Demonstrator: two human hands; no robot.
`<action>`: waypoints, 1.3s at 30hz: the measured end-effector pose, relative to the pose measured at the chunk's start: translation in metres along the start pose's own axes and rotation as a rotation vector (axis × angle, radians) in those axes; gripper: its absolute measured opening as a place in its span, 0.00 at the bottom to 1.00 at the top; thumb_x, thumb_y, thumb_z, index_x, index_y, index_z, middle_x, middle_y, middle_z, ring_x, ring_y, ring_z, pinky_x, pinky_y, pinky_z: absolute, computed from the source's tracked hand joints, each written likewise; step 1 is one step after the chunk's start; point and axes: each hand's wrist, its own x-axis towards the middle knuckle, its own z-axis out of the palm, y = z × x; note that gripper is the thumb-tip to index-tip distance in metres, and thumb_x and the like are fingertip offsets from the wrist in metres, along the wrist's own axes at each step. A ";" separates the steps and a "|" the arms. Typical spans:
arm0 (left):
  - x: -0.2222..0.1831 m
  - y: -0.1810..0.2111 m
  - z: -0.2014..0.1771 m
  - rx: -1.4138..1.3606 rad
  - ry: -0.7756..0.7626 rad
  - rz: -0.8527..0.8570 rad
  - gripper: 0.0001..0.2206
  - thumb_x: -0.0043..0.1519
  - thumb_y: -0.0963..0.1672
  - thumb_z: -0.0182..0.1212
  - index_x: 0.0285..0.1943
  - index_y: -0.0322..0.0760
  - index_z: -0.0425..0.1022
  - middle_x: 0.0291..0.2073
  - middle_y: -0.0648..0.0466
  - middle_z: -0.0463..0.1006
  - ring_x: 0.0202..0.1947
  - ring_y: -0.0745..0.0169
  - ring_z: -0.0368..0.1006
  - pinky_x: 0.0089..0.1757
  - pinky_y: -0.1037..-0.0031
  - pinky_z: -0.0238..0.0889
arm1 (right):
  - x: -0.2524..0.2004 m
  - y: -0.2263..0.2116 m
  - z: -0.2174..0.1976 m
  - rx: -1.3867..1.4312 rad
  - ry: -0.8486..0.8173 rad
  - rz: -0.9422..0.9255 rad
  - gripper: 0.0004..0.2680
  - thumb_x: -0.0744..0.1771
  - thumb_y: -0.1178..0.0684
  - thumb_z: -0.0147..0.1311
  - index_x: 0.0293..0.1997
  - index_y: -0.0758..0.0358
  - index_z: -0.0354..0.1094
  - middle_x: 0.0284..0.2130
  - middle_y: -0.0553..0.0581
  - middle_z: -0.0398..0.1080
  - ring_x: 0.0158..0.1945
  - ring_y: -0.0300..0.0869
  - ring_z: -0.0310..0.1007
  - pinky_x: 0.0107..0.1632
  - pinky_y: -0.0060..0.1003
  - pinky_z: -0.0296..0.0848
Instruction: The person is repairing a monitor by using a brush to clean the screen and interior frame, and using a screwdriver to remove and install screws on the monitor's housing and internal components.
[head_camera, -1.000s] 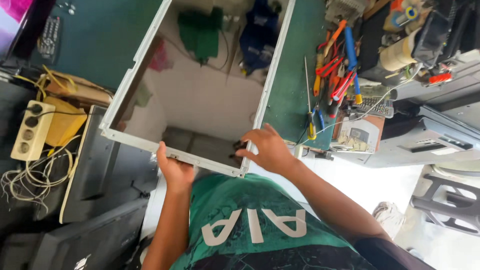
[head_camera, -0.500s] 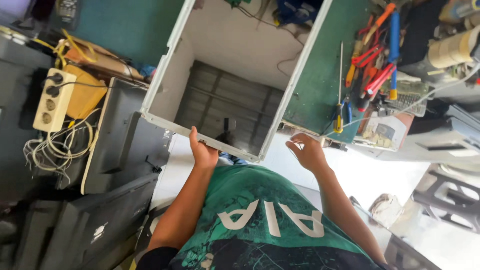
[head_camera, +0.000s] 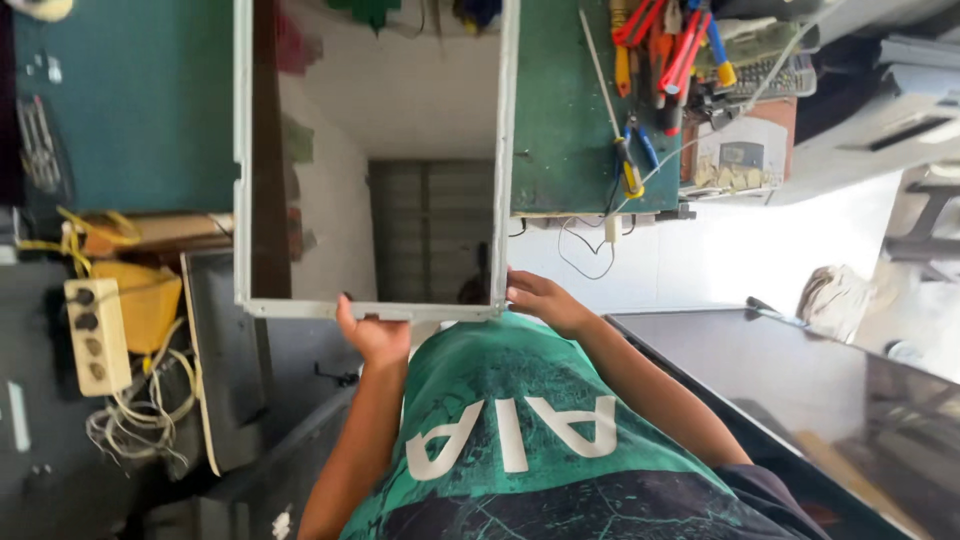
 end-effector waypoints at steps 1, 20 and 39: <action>-0.008 0.009 0.006 0.032 -0.012 -0.003 0.34 0.60 0.56 0.73 0.73 0.41 0.71 0.71 0.48 0.74 0.70 0.46 0.71 0.71 0.46 0.59 | 0.002 0.001 -0.004 0.030 0.008 -0.014 0.31 0.68 0.43 0.66 0.77 0.71 0.56 0.70 0.72 0.65 0.74 0.59 0.61 0.73 0.60 0.62; -0.283 0.022 0.255 0.216 -0.292 0.339 0.36 0.43 0.46 0.68 0.66 0.29 0.78 0.65 0.36 0.82 0.70 0.36 0.74 0.66 0.37 0.63 | -0.050 -0.114 0.011 0.871 -0.845 -0.340 0.18 0.69 0.64 0.57 0.70 0.73 0.63 0.62 0.75 0.71 0.67 0.65 0.71 0.74 0.59 0.67; -0.154 0.058 0.136 0.326 0.009 0.172 0.38 0.57 0.59 0.58 0.74 0.40 0.73 0.71 0.37 0.77 0.71 0.33 0.72 0.60 0.35 0.65 | -0.019 -0.056 -0.013 0.504 -0.434 0.193 0.21 0.61 0.52 0.62 0.60 0.62 0.65 0.53 0.63 0.73 0.62 0.60 0.75 0.68 0.58 0.74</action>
